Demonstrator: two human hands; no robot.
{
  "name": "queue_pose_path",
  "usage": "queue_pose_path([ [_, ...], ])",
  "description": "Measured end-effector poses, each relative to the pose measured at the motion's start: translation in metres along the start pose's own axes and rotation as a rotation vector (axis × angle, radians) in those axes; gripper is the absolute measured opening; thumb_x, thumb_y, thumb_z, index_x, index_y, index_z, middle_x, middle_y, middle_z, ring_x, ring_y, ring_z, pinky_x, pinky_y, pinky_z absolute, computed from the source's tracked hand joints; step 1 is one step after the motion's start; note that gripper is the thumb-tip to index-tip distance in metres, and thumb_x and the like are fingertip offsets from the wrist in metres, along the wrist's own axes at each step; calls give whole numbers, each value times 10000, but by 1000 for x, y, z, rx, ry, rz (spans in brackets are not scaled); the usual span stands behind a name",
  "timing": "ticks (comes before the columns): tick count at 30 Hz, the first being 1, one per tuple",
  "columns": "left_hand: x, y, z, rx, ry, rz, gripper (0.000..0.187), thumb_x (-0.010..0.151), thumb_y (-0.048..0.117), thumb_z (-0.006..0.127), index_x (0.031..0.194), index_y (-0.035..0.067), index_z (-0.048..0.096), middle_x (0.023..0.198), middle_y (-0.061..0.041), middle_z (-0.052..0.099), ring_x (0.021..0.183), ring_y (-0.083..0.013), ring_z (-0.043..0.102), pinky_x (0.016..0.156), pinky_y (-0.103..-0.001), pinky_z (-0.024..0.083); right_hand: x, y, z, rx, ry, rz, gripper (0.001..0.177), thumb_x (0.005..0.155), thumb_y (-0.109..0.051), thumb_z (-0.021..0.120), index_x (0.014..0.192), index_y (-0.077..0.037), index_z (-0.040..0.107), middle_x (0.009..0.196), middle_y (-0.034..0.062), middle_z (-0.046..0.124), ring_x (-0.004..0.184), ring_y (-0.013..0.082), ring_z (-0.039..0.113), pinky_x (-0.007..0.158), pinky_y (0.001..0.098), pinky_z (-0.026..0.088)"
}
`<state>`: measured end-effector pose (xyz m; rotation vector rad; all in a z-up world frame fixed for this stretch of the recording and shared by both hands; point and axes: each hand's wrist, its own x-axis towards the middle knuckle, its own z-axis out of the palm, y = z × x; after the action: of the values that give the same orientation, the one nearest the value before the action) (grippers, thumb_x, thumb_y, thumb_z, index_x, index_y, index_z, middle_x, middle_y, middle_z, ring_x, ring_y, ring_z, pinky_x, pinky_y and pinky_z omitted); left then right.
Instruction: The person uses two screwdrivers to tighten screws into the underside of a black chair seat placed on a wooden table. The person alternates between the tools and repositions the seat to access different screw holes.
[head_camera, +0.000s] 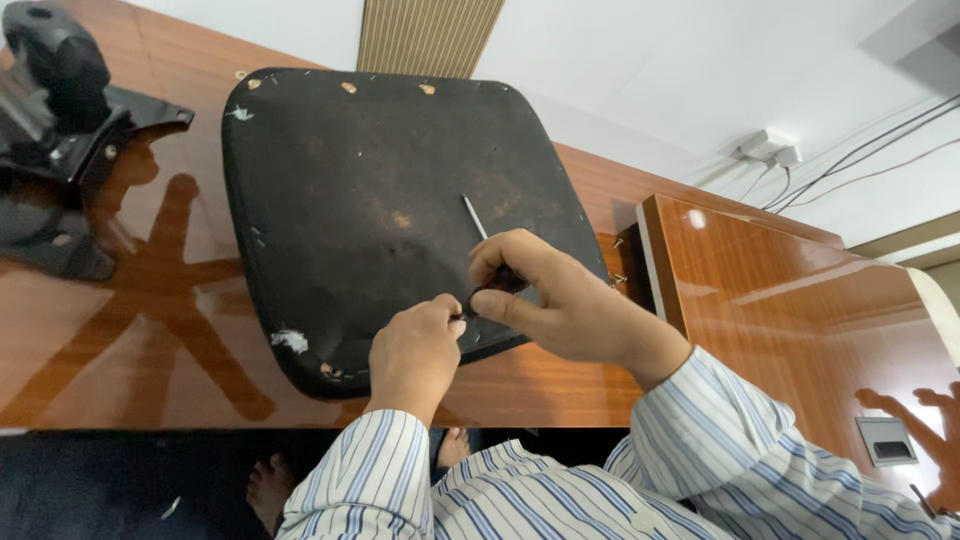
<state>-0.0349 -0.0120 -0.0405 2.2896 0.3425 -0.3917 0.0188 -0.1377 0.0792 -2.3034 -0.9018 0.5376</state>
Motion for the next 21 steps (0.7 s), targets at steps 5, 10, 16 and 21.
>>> queue_pose_path([
  [5, 1, 2, 3, -33, 54, 40, 244, 1008, 318, 536, 1153, 194, 689, 1017, -11, 749, 978, -227, 708, 845, -425, 559, 1, -22, 0, -290, 45, 403, 342, 994, -383, 542, 1169, -91, 565, 1021, 89, 730, 956, 202, 715, 803, 361, 531],
  [10, 4, 1, 9, -21, 78, 109, 234, 1003, 293, 537, 1141, 178, 687, 995, -11, 740, 937, -230, 712, 801, -418, 568, -6, -20, 1, -401, 6, 371, 227, 988, -269, 568, 1098, -84, 640, 1016, 87, 714, 937, 256, 710, 809, 384, 525],
  [16, 1, 7, 4, 12, 68, 57, 193, 1011, 298, 546, 1050, 147, 661, 931, -11, 730, 890, -208, 717, 765, -392, 578, -14, -15, 2, -303, 25, 62, 217, 933, -202, 631, 1120, -107, 686, 1140, 100, 646, 961, 226, 689, 801, 349, 545],
  [21, 0, 7, 7, -14, 73, 9, 190, 1011, 300, 551, 1000, 128, 630, 881, -14, 697, 841, -208, 708, 739, -397, 584, -9, -29, 0, -344, -28, 494, 365, 934, -324, 623, 1250, -152, 564, 971, 75, 737, 877, 227, 728, 740, 369, 533],
])
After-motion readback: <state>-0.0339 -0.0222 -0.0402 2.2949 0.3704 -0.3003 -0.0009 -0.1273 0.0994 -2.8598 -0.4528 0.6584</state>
